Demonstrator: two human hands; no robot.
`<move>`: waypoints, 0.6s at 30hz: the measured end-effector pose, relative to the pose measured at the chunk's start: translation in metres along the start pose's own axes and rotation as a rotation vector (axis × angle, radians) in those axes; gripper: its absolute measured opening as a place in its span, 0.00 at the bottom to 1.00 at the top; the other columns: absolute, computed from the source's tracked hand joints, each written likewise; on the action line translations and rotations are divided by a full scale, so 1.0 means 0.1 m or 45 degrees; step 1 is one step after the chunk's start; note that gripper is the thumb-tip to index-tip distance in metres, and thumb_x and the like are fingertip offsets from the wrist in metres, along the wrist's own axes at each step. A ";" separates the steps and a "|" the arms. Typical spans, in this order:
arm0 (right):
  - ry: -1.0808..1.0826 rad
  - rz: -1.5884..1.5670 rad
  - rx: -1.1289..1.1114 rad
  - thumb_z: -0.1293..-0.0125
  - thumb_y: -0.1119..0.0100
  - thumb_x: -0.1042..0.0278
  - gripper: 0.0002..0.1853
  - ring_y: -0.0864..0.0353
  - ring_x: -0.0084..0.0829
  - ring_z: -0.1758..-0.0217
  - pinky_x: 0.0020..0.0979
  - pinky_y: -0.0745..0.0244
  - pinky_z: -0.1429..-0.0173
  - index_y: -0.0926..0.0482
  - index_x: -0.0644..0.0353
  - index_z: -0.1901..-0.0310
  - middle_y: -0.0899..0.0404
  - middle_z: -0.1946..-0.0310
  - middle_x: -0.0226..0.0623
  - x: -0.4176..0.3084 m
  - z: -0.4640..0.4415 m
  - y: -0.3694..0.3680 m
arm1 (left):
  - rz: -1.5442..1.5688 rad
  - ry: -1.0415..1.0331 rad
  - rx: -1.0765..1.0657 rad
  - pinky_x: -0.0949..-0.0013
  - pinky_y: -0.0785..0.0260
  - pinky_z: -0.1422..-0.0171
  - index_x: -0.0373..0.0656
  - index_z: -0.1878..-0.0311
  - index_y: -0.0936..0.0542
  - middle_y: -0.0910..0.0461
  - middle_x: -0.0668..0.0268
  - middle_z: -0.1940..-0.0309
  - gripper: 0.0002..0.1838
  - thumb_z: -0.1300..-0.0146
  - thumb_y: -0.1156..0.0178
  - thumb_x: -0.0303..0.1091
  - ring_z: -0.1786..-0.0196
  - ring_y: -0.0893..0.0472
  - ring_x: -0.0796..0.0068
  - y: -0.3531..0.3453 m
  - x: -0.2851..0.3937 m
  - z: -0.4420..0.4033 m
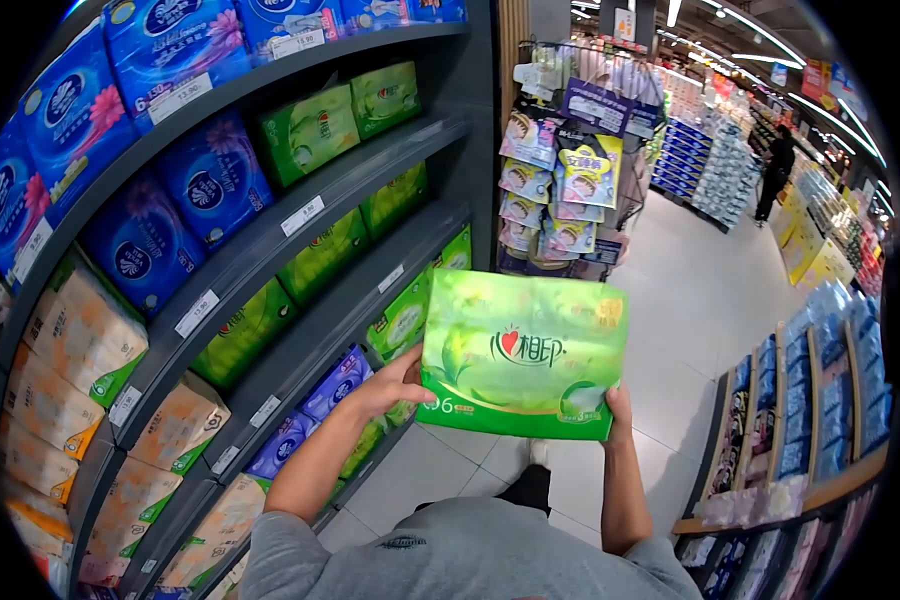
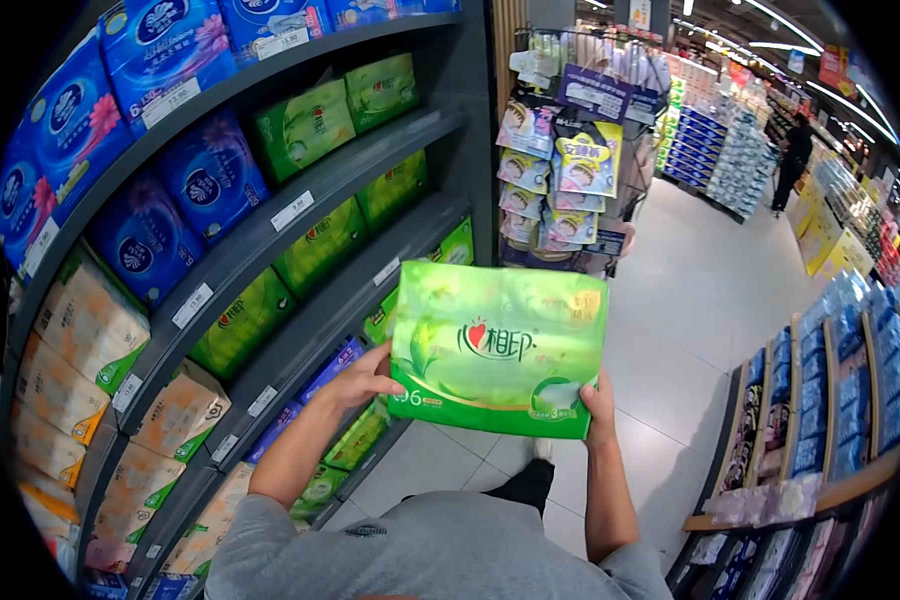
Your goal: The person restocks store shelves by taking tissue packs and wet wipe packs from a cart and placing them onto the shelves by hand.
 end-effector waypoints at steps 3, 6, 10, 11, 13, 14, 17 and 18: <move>0.040 0.172 -0.222 0.53 0.32 0.43 0.47 0.29 0.32 0.41 0.33 0.36 0.37 0.37 0.66 0.37 0.28 0.45 0.39 0.16 -0.93 0.07 | -0.223 -0.062 0.385 0.66 0.43 0.31 0.34 0.30 0.45 0.32 0.55 0.38 0.47 0.52 0.31 0.32 0.35 0.33 0.64 0.30 0.35 -0.25; 0.101 0.353 -0.453 0.58 0.27 0.50 0.47 0.31 0.32 0.41 0.32 0.38 0.36 0.36 0.66 0.37 0.28 0.45 0.38 -0.01 -2.06 -0.24 | -0.298 -0.263 0.815 0.67 0.34 0.39 0.34 0.38 0.35 0.25 0.57 0.47 0.38 0.52 0.29 0.30 0.45 0.25 0.67 0.65 0.81 -0.52; 0.249 0.516 -0.800 0.61 0.22 0.66 0.44 0.28 0.32 0.43 0.33 0.36 0.36 0.33 0.66 0.40 0.26 0.46 0.38 -0.37 -3.65 -0.92 | -0.695 -0.719 1.122 0.66 0.31 0.44 0.34 0.42 0.33 0.23 0.58 0.51 0.35 0.54 0.28 0.27 0.50 0.23 0.69 0.96 1.67 -0.80; 0.331 0.564 -0.894 0.61 0.22 0.68 0.42 0.27 0.32 0.43 0.33 0.36 0.36 0.32 0.66 0.41 0.25 0.47 0.39 -0.41 -4.00 -1.09 | -0.858 -0.756 1.223 0.66 0.30 0.44 0.33 0.45 0.30 0.22 0.59 0.53 0.32 0.55 0.27 0.27 0.51 0.23 0.69 1.02 1.84 -0.86; 0.396 0.510 -0.960 0.59 0.23 0.74 0.36 0.25 0.30 0.46 0.32 0.31 0.40 0.29 0.67 0.45 0.23 0.50 0.39 -0.51 -4.59 -1.39 | -1.180 -0.747 1.356 0.67 0.30 0.45 0.34 0.49 0.25 0.21 0.60 0.55 0.28 0.56 0.26 0.28 0.52 0.22 0.69 1.25 2.06 -1.04; 0.417 0.482 -0.986 0.58 0.25 0.76 0.34 0.24 0.30 0.47 0.32 0.30 0.41 0.28 0.67 0.46 0.22 0.52 0.38 -0.47 -4.88 -1.53 | -1.305 -0.588 1.505 0.67 0.30 0.47 0.35 0.52 0.22 0.19 0.61 0.55 0.26 0.56 0.25 0.29 0.53 0.21 0.69 1.43 2.08 -1.11; 0.578 0.608 -0.973 0.57 0.28 0.83 0.25 0.23 0.28 0.51 0.33 0.27 0.46 0.23 0.63 0.53 0.19 0.56 0.34 -0.25 -5.76 -1.82 | -1.555 -0.465 1.534 0.65 0.29 0.48 0.38 0.50 0.21 0.18 0.62 0.54 0.26 0.54 0.25 0.31 0.55 0.20 0.67 1.76 2.35 -1.57; 0.592 0.527 -0.932 0.56 0.33 0.87 0.24 0.23 0.29 0.52 0.32 0.27 0.48 0.23 0.63 0.53 0.20 0.57 0.34 -0.18 -5.97 -1.92 | -1.560 -0.448 1.561 0.65 0.29 0.48 0.38 0.50 0.21 0.18 0.62 0.54 0.26 0.54 0.25 0.31 0.55 0.20 0.67 1.88 2.43 -1.70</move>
Point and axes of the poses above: each hand's wrist, its own z-axis away from the middle knuckle, its own y-axis out of the back of the hand, x = y × z, the point moved 5 cm from there along -z, towards the middle knuckle
